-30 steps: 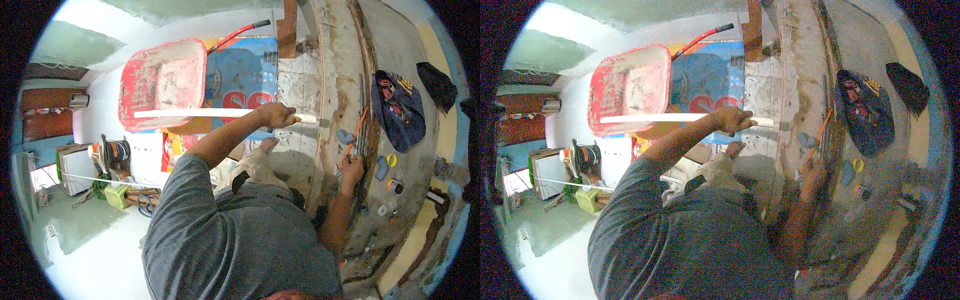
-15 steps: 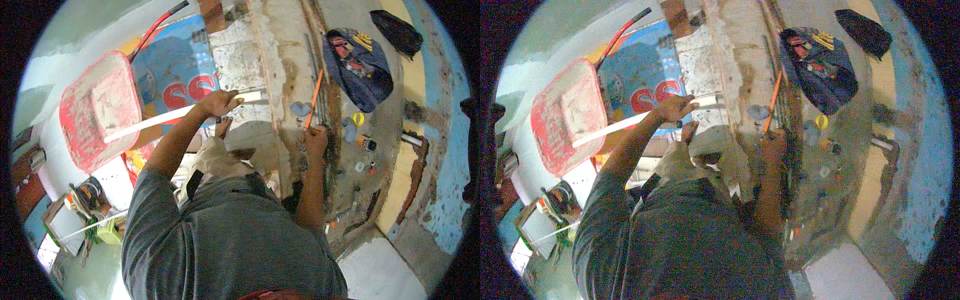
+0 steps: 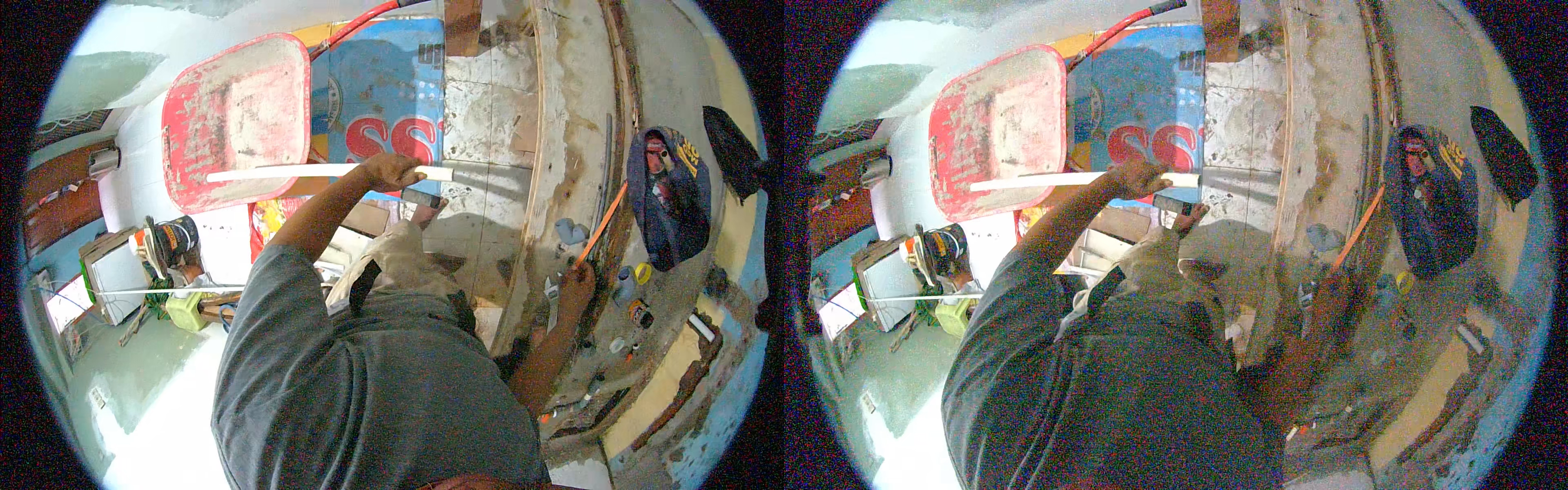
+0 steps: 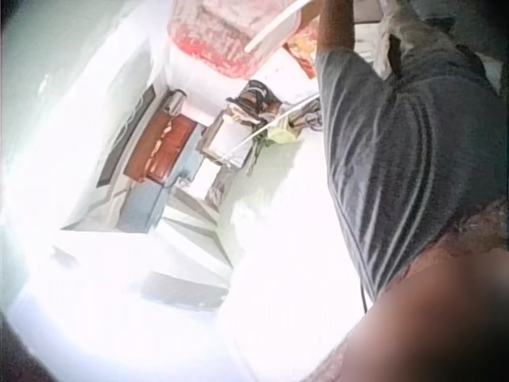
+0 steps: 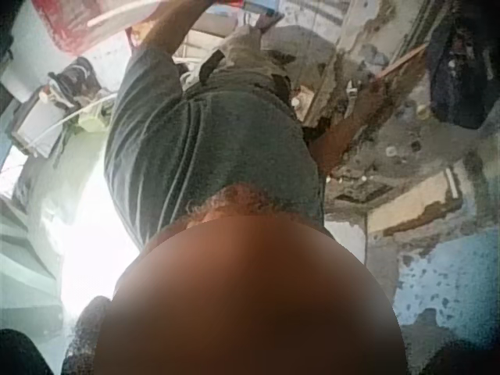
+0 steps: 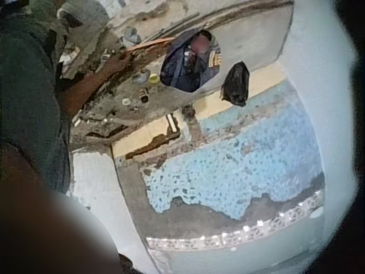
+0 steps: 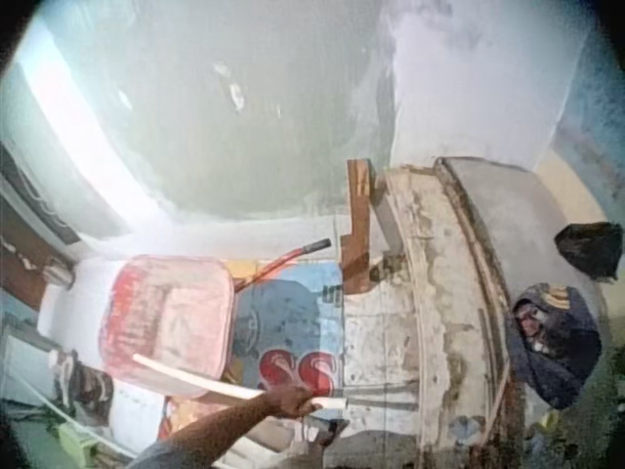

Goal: The person assembles PVC pipes and fittings on a wooden workbench. They apply glue to the ends of the pipes and fittings, then connect them together. The person also measures and cuts a pipe using a saw.

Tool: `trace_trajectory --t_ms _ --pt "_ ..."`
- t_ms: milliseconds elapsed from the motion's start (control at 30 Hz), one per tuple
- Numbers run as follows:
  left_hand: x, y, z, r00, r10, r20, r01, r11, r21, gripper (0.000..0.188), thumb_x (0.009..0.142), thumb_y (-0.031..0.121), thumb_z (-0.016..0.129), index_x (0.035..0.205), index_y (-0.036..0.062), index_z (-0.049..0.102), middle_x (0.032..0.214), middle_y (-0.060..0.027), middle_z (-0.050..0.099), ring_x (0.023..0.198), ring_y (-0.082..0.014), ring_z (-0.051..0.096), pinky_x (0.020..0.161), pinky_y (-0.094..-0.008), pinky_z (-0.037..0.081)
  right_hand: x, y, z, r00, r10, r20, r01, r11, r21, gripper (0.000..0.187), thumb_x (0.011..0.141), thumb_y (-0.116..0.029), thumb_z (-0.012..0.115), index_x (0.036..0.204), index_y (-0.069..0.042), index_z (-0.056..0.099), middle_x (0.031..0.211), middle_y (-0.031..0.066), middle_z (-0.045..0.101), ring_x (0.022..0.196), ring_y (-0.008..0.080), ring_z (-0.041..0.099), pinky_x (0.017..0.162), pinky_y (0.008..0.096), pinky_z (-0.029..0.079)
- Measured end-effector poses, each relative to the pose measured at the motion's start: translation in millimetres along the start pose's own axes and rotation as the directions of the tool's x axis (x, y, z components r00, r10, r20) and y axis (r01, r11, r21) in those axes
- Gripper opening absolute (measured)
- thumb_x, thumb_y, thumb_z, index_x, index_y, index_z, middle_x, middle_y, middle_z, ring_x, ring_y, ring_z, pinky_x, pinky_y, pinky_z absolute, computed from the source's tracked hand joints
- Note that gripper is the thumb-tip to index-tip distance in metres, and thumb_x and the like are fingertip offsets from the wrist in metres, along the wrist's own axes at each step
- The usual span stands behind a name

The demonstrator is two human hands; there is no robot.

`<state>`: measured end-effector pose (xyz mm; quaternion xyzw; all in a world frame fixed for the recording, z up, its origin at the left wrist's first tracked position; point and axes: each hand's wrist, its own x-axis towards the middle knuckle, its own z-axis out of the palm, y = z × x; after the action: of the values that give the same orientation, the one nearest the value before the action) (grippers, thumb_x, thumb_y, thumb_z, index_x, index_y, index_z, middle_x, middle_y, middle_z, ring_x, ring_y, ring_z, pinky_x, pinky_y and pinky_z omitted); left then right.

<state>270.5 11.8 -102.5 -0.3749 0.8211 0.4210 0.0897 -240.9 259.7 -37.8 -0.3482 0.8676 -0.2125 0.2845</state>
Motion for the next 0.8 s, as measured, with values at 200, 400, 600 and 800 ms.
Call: trace_trajectory --t_ms 200,400,600,800 --pt "-19.8 2.4 -13.3 0.992 0.008 -0.125 -0.013 0.999 -0.044 0.062 0.104 0.058 0.043 0.132 0.0051 0.061 0.1 -0.0295 0.072 0.098 -0.0486 0.07 0.086 -0.0565 0.055 -1.9 -12.2 -7.6 0.98 -0.188 -0.07 0.196 0.971 0.136 0.02 0.101 -0.019 0.065 0.112 -0.003 0.063 0.095 0.0045 0.064 0.085 0.0203 0.059 0.078 0.0358 0.05" --pt "-7.5 84.3 -54.8 0.971 0.158 -0.179 -0.159 0.987 0.011 0.053 0.106 0.049 0.047 0.126 0.0021 0.06 0.083 -0.0293 0.069 0.079 -0.0494 0.07 0.069 -0.0565 0.054 16.7 -16.0 -1.1 0.971 -0.201 -0.126 0.236 0.881 0.41 0.015 0.108 -0.018 0.056 0.109 -0.004 0.059 0.088 0.0051 0.064 0.078 0.0133 0.06 0.074 0.0296 0.051" --pt "-10.4 226.7 -163.2 0.922 0.188 -0.34 -0.103 0.962 0.254 0.054 0.107 0.047 0.046 0.133 0.0009 0.059 0.092 -0.0289 0.071 0.09 -0.0505 0.069 0.081 -0.0576 0.054 4.2 -19.1 -17.7 0.91 -0.288 -0.297 0.299 0.954 -0.01 0.01 0.102 -0.01 0.058 0.11 -0.004 0.058 0.086 0.0132 0.066 0.078 0.0264 0.067 0.074 0.0404 0.053" --pt "-58.4 347.7 -353.1 0.715 0.398 -0.574 -0.462 0.886 0.04 0.056 0.108 0.05 0.041 0.128 0.0001 0.057 0.096 -0.021 0.069 0.084 -0.0357 0.068 0.076 -0.0476 0.055 -56.6 -19.1 -38.0 0.936 -0.271 -0.223 0.211 0.942 -0.261 0.017 0.1 -0.016 0.06 0.113 -0.004 0.062 0.097 0.0187 0.067 0.089 0.0353 0.068 0.079 0.0456 0.053"
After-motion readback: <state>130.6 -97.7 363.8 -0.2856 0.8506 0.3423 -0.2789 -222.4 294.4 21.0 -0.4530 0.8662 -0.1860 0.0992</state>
